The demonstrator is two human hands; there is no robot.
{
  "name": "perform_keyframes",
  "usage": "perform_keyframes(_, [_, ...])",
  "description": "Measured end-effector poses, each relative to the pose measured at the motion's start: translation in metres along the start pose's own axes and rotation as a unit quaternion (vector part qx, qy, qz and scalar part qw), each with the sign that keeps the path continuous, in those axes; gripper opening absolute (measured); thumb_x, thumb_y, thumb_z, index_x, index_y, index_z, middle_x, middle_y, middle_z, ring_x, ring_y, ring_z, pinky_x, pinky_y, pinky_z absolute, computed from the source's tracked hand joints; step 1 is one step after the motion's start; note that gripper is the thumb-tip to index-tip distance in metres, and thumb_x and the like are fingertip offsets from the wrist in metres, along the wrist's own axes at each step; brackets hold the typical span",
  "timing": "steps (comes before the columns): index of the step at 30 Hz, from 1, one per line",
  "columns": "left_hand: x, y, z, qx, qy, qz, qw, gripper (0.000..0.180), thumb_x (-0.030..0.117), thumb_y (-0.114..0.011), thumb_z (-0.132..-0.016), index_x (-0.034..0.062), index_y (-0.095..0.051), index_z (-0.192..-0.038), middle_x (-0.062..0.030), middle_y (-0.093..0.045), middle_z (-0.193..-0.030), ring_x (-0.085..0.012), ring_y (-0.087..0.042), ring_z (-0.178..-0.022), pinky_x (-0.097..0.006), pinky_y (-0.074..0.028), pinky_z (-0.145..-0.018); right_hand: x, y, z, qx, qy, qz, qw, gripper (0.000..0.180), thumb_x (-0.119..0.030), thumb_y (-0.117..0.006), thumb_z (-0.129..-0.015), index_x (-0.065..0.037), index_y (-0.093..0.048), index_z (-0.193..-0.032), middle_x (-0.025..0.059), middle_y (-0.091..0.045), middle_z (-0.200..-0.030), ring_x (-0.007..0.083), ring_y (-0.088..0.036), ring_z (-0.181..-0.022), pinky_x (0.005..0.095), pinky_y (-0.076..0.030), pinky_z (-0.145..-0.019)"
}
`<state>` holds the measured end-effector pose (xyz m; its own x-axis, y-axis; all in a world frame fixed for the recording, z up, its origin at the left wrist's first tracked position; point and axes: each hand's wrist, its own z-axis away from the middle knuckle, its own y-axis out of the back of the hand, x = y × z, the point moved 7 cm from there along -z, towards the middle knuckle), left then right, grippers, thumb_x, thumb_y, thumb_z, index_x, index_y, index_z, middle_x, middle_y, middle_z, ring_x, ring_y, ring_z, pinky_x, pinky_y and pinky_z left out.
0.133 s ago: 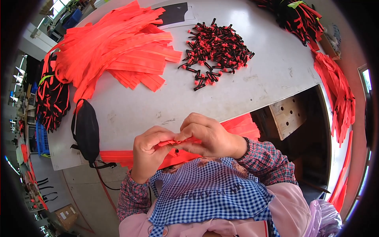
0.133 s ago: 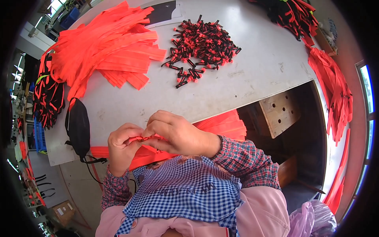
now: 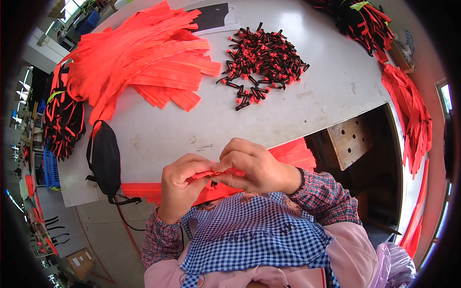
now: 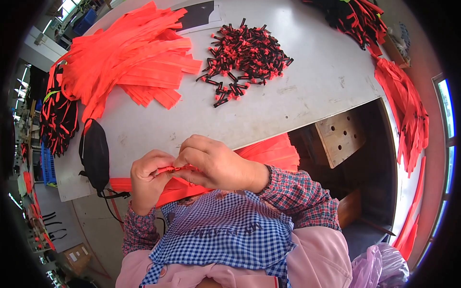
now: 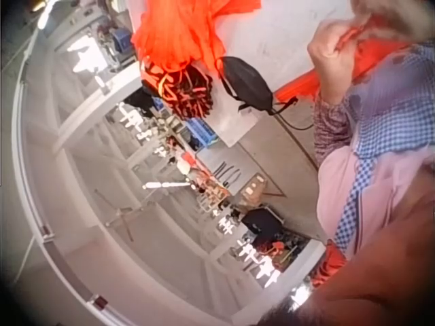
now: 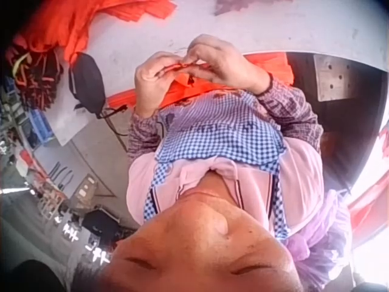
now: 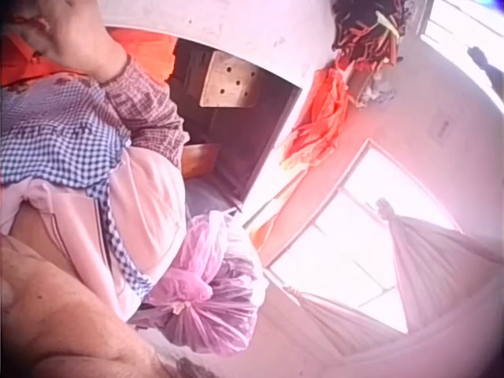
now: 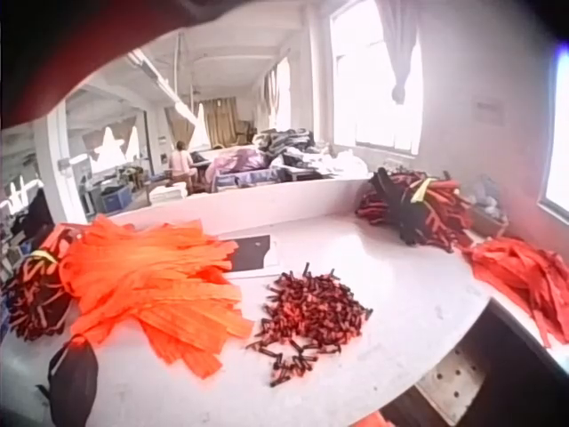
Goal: Manually attaching zipper sliders onto red zipper tape strips in a factory setting.
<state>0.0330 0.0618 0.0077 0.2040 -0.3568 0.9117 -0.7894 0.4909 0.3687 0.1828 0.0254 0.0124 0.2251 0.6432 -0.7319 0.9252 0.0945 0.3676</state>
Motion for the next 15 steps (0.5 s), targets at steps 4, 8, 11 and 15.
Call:
perform_keyframes(4, [-0.0008,-0.0010,-0.0023,-0.015,-0.002,-0.010,1.000,0.024,-0.014,-0.068,-0.075,-0.0035,-0.071,-0.097,-0.0118,-0.069,-0.093,-0.0193,-0.069,-0.081,-0.027,-0.055,-0.070,0.0035,-0.0019,0.0028,0.000,-0.013,-0.011,1.000,0.023,-0.007,-0.077,-0.079,-0.005,-0.063,-0.098,0.0127,-0.059,-0.096,0.0303,-0.062,-0.088,0.0374,-0.053,-0.076])
perform_keyframes(8, [-0.0005,-0.0049,-0.0038,0.009,0.020,0.011,1.000,0.023,-0.013,-0.068,-0.075,-0.0040,-0.070,-0.096,-0.0124,-0.069,-0.093,-0.0195,-0.069,-0.081,-0.028,-0.055,-0.070,0.0024,-0.0007,0.0029,0.005,-0.012,-0.013,1.000,0.023,-0.006,-0.076,-0.080,-0.004,-0.062,-0.098,0.0125,-0.059,-0.096,0.0299,-0.062,-0.088,0.0369,-0.053,-0.075])
perform_keyframes(11, [0.0005,-0.0062,-0.0022,-0.011,0.007,-0.006,1.000,0.021,-0.012,-0.068,-0.075,-0.0043,-0.070,-0.095,-0.0122,-0.070,-0.092,-0.0199,-0.069,-0.080,-0.028,-0.055,-0.070,0.0027,-0.0011,0.0034,0.004,-0.010,-0.042,0.999,0.021,-0.006,-0.075,-0.081,-0.004,-0.060,-0.096,0.0121,-0.058,-0.093,0.0287,-0.061,-0.086,0.0365,-0.052,-0.073])
perform_keyframes(15, [-0.0043,-0.0063,0.0002,-0.004,-0.001,-0.010,1.000,0.019,-0.011,-0.068,-0.076,-0.0043,-0.070,-0.094,-0.0118,-0.070,-0.090,-0.0199,-0.069,-0.079,-0.028,-0.054,-0.069,0.0090,-0.0092,0.0063,-0.028,-0.049,-0.091,0.994,0.020,-0.005,-0.074,-0.082,-0.004,-0.058,-0.094,0.0110,-0.057,-0.089,0.0274,-0.060,-0.083,0.0362,-0.051,-0.071])
